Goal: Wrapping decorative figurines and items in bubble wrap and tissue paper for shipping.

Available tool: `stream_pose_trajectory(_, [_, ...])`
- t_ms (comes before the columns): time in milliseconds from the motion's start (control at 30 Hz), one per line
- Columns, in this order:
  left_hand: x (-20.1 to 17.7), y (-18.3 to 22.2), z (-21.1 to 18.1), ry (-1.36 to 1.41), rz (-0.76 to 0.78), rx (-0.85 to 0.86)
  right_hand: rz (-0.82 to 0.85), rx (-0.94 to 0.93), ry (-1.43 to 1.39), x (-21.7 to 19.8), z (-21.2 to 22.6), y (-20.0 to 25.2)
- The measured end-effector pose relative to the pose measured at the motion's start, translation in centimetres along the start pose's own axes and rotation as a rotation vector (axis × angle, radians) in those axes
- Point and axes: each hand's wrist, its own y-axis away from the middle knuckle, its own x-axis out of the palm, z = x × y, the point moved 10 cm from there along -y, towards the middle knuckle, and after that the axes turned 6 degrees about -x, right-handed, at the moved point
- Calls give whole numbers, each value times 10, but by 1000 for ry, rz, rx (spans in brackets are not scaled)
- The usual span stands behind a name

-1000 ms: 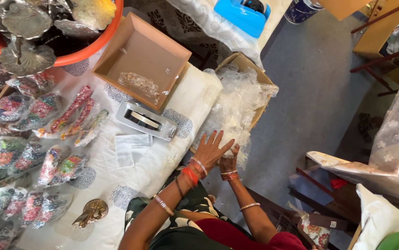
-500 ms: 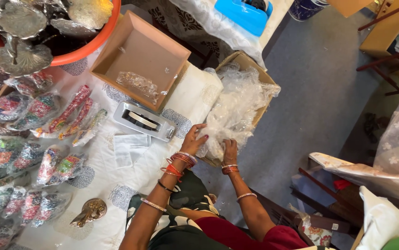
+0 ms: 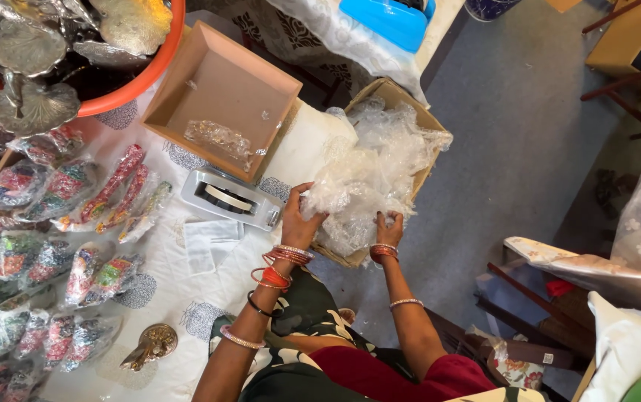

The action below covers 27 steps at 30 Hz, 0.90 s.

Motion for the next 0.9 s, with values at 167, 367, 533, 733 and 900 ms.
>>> stream_pose_trajectory(167, [27,4,34,-234,128,-72,22,-135,117,-7,3,4])
stream_pose_trajectory(367, [94,56,78,-876,596,124,-122,-125,182,-27,61,26])
stream_pose_trajectory(533, [85,62,129,-1056,510,224,-104,-687,261,-4,158,20])
stream_pose_trajectory(733, [53,73,107,-1038,524,38,328,-857,534,82,247,6])
stream_pose_trajectory(900, [33,70,118,-982,447,45,495,-853,1004,125,66,16])
